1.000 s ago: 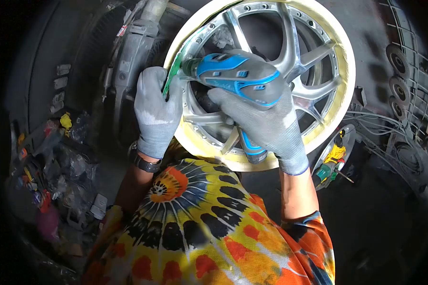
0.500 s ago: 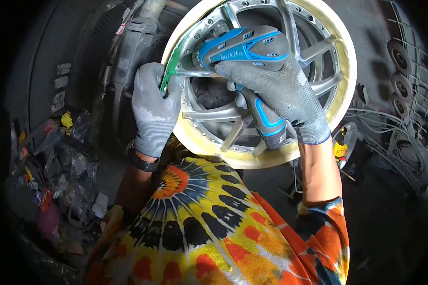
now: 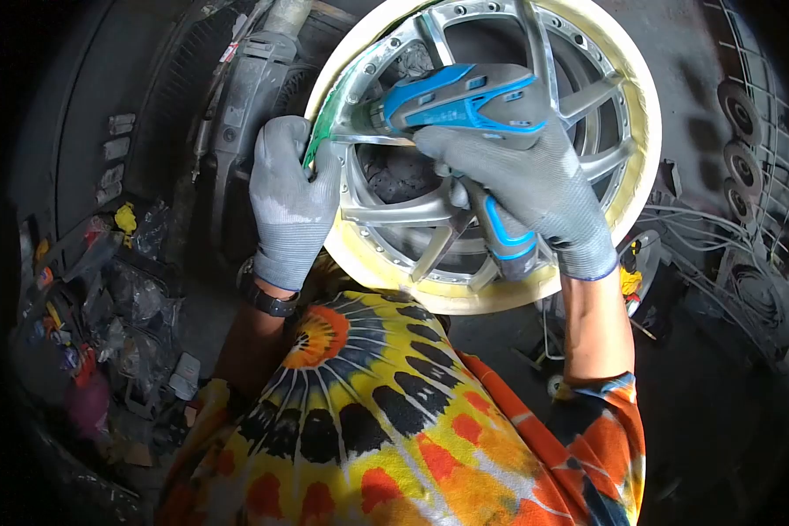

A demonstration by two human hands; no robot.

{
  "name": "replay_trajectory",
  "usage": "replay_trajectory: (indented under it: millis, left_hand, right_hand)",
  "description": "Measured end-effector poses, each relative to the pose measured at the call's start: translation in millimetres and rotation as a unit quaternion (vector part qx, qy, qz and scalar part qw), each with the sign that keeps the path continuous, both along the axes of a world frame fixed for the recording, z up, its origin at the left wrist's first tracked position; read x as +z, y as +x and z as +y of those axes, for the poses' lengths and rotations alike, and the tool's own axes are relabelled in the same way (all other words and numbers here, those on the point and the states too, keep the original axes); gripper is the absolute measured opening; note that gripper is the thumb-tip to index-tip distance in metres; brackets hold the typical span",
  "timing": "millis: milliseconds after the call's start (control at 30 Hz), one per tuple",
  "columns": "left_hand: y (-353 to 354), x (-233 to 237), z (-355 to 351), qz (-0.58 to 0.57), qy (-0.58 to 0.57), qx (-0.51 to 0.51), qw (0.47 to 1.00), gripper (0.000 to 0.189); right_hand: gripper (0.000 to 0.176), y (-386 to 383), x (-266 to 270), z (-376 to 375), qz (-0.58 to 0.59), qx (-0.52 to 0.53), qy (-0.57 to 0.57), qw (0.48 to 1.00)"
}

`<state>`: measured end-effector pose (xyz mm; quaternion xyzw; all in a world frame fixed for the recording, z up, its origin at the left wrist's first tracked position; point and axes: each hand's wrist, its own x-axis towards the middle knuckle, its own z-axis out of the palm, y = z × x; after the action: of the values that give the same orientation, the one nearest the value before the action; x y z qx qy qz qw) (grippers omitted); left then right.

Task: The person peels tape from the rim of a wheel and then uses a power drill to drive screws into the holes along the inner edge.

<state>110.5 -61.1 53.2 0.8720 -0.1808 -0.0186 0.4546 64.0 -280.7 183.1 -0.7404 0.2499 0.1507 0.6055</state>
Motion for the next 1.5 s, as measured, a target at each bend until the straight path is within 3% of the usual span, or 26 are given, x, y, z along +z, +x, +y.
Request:
replay_trajectory:
  millis: [100, 300, 400, 467, 600, 667, 867, 967, 1133, 1233, 1367, 1433, 1467, 1500]
  left_hand:
    - [-1, -1, 0, -0.003, -0.018, 0.026, 0.999, 0.023]
    - [-1, 1, 0, 0.019, -0.009, 0.011, 1.000, 0.026]
    - [-1, 0, 1, 0.038, -0.004, 0.019, 0.999, 0.026]
    - [-2, -2, 1, 0.019, -0.003, 0.016, 1.000, 0.026]
    - [-1, -1, 0, 0.023, 0.005, 0.013, 1.000, 0.026]
    - [-1, -2, 0, 0.010, -0.007, 0.013, 1.000, 0.026]
    - [0, -7, 0, -0.005, -0.017, 0.020, 1.000, 0.023]
    - [1, -5, 0, -0.006, -0.007, 0.016, 1.000, 0.023]
    - [0, -3, 0, 0.010, -0.004, 0.005, 1.000, 0.024]
    - [0, -2, 2, 0.013, 0.000, 0.008, 1.000, 0.024]
    - [3, -2, 2, 0.015, 0.008, -0.003, 1.000, 0.023]
    - [3, -1, 1, 0.016, 0.004, -0.004, 1.000, 0.023]
    - [2, 0, 1, 0.018, -0.001, -0.002, 1.000, 0.023]
    - [3, 0, 0, 0.017, -0.002, -0.005, 1.000, 0.023]
  right_hand:
    - [0.023, 5, 6, -1, 0.047, -0.017, 0.028, 0.998]
    - [0.024, 3, 4, 0, 0.035, 0.002, -0.050, 0.998]
    - [0.022, 6, 6, -3, 0.055, -0.002, -0.009, 0.998]
    - [0.020, 1, 0, 2, 0.023, -0.029, 0.043, 0.998]
    - [0.019, -11, -7, 20, 0.025, -0.004, 0.008, 1.000]
    - [0.022, -17, -12, 30, -0.090, 0.001, -0.060, 0.994]
    - [0.035, -31, -13, 31, -0.010, -0.066, -0.016, 0.998]
    - [0.024, -34, -10, 38, -0.016, -0.080, -0.005, 0.997]
    - [0.026, -34, -14, 37, -0.019, -0.072, 0.008, 0.997]
    - [0.028, -45, -24, 42, -0.087, -0.038, -0.075, 0.993]
    - [0.027, -46, -29, 59, -0.039, -0.157, -0.025, 0.987]
    - [0.038, -49, -36, 66, -0.083, -0.204, -0.083, 0.972]
    - [0.045, -47, -36, 61, -0.106, -0.124, -0.180, 0.970]
    - [0.045, -40, -37, 61, -0.106, -0.128, -0.181, 0.969]
